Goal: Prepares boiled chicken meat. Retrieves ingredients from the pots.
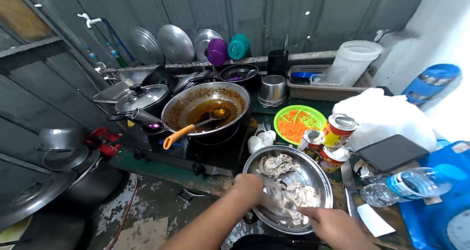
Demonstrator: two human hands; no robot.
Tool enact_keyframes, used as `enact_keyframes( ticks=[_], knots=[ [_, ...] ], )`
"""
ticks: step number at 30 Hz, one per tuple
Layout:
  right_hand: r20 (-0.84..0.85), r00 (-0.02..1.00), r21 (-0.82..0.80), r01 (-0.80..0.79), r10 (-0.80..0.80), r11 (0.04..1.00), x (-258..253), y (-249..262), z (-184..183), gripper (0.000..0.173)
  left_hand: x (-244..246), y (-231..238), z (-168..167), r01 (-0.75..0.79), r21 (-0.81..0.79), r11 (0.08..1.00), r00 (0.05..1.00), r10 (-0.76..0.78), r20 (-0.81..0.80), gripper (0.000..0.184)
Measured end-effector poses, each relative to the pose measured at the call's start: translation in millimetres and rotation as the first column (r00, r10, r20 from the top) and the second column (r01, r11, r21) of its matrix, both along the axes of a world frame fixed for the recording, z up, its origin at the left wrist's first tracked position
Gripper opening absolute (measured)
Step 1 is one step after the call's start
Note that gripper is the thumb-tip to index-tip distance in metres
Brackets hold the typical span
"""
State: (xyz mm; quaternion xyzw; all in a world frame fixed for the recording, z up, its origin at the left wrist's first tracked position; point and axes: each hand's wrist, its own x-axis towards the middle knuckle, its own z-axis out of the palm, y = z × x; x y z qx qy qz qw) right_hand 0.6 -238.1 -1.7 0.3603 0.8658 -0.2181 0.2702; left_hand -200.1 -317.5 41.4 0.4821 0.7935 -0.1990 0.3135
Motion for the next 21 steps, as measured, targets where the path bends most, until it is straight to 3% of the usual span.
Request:
enact_keyframes(
  ticks=[4,10,17,21],
  knots=[
    [-0.016,1.0,0.062,0.023,-0.022,0.998,-28.4,-2.6,-11.5,0.053,-5.5,5.0,-5.1,-0.025,-0.014,1.0,0.999,0.025,-0.035,0.03],
    [-0.04,0.999,0.048,0.027,-0.025,0.999,-4.5,10.8,-9.4,0.051,-29.8,4.5,4.2,-0.058,0.029,0.998,0.996,0.06,-0.066,0.031],
    [-0.159,0.987,0.078,0.033,-0.02,0.996,3.8,-1.7,-1.4,0.052,-25.8,9.3,-6.5,0.027,-0.005,1.0,1.0,-0.027,-0.002,0.033],
    [-0.176,0.983,0.151,-0.013,0.04,0.988,-8.4,-19.4,-20.8,0.057,-25.0,12.2,-12.4,0.06,-0.004,0.998,0.998,-0.06,-0.026,0.031]
  ],
)
